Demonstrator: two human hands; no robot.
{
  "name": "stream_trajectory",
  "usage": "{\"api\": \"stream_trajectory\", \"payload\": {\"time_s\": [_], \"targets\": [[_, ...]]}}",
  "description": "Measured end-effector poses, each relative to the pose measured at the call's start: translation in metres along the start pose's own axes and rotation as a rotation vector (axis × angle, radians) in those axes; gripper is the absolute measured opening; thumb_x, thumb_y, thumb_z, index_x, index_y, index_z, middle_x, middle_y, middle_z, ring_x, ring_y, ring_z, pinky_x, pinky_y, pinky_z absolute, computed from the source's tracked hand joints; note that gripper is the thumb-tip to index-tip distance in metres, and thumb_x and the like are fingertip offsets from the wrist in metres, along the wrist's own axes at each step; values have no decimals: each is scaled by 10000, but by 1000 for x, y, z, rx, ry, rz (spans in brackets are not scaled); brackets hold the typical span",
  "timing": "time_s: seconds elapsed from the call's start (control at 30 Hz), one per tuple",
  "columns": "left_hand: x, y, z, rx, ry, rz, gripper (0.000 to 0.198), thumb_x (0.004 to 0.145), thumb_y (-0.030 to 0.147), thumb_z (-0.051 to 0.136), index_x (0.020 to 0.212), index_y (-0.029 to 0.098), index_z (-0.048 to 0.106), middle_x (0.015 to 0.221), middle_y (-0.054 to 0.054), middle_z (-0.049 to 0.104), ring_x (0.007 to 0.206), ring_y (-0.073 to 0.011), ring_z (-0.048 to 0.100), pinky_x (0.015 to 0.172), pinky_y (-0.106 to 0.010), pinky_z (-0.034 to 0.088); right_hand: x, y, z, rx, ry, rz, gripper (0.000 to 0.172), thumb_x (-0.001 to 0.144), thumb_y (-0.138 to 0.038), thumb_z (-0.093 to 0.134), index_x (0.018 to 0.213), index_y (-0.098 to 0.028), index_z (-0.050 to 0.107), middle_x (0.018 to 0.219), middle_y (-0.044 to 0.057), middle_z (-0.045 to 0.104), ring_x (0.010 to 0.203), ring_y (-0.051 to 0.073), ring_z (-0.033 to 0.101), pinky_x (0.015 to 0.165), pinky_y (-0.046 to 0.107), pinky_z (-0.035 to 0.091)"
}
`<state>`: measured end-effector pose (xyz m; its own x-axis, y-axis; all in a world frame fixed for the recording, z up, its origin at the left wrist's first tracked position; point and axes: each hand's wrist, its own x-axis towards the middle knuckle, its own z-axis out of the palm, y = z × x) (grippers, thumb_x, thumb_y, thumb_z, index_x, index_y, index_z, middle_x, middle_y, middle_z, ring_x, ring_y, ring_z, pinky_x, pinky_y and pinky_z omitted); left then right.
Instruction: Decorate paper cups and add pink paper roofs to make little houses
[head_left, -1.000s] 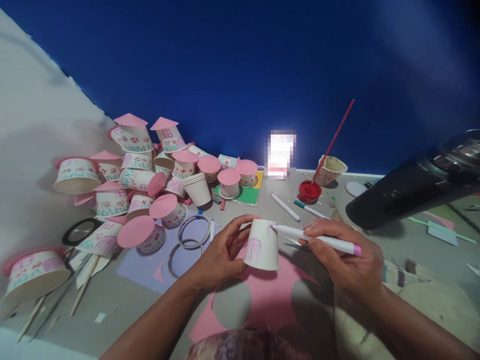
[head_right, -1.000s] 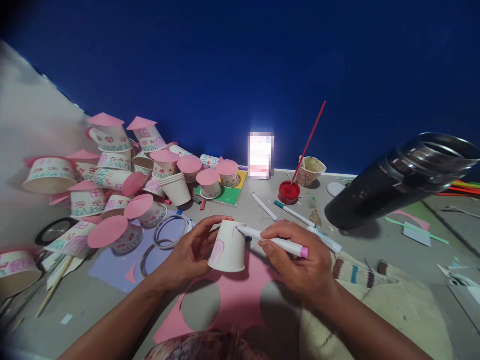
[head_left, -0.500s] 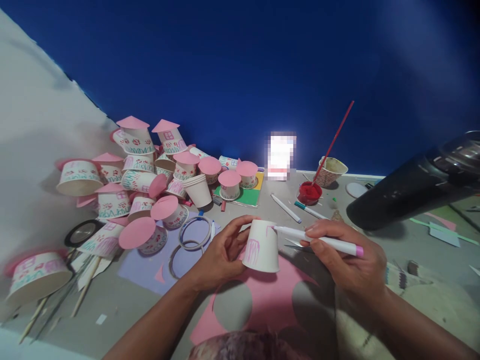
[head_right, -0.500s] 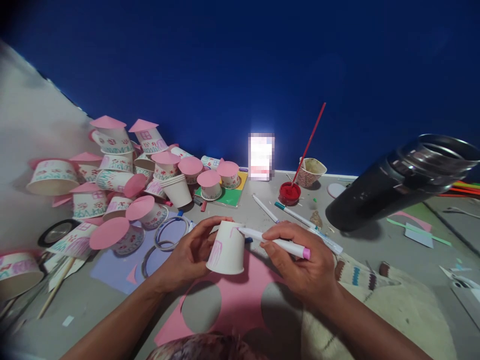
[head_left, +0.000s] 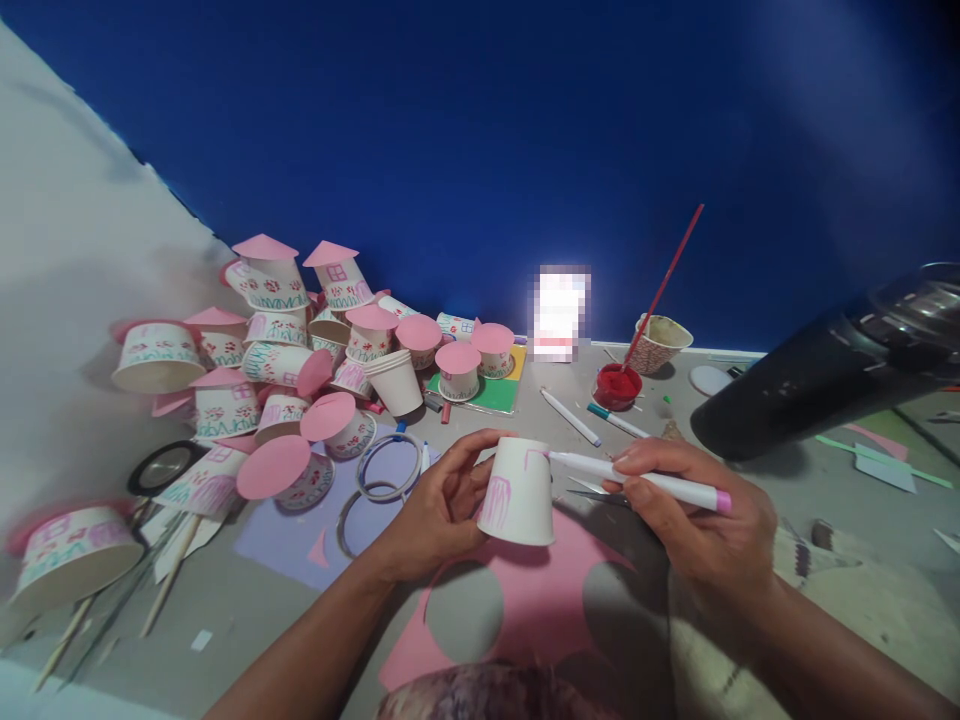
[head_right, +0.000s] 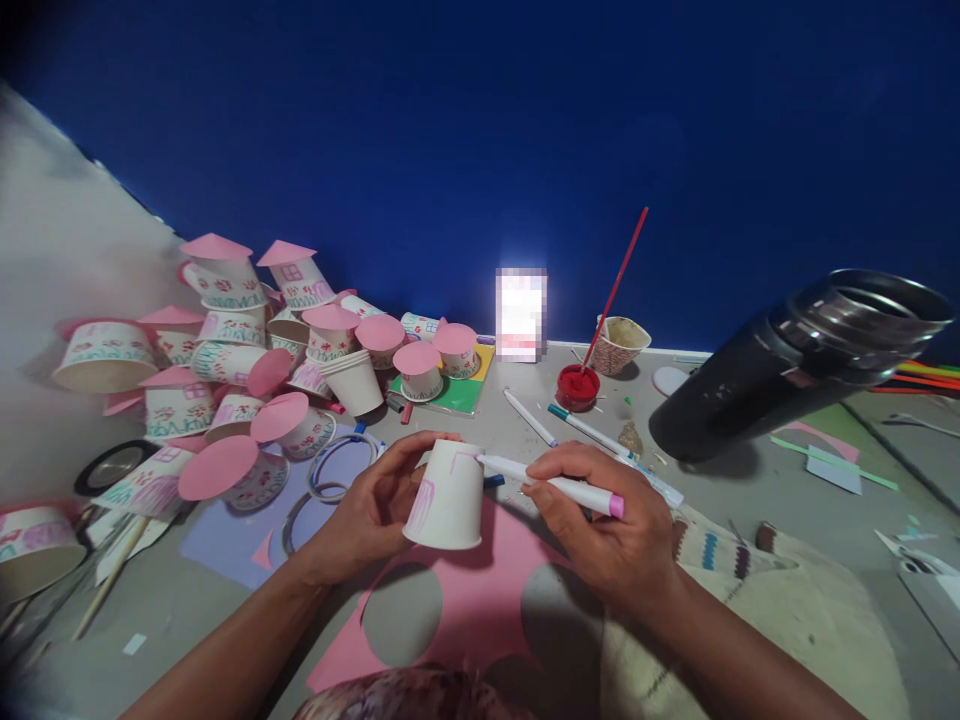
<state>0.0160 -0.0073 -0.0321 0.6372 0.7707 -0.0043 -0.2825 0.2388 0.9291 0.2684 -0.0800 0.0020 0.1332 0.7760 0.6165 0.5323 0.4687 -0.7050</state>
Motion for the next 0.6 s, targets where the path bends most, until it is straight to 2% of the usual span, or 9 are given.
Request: {"api": "stream_trajectory", "payload": {"time_s": [0.2,0.43,0.6], "targets": [[1,0,-1,-2,-4,21,687,767,159,902,1372,250,589,1374,-180,693,1289,-283,685,987,-303,556,0,0,0,14,1,16,112,920,-165,715,955,-267,742,849,-12,787,757,144,758,698,197,594],[-1,-7,-7,37,16,24,736,723,164,930,1383,255,616,1481,-178,623,1279,-292,680,986,-307,549,-2,-1,0,1,1,16,105,928,-174,716,959,-272,741,849,-18,785,735,137,753,676,193,582],[-2,-7,-7,46,21,21,745,720,167,931,1390,248,616,1460,-183,635,1227,-286,703,996,-322,544,-3,0,-1,-8,-3,16,86,927,-188,715,957,-260,750,854,6,793,737,167,763,660,227,591]]}}
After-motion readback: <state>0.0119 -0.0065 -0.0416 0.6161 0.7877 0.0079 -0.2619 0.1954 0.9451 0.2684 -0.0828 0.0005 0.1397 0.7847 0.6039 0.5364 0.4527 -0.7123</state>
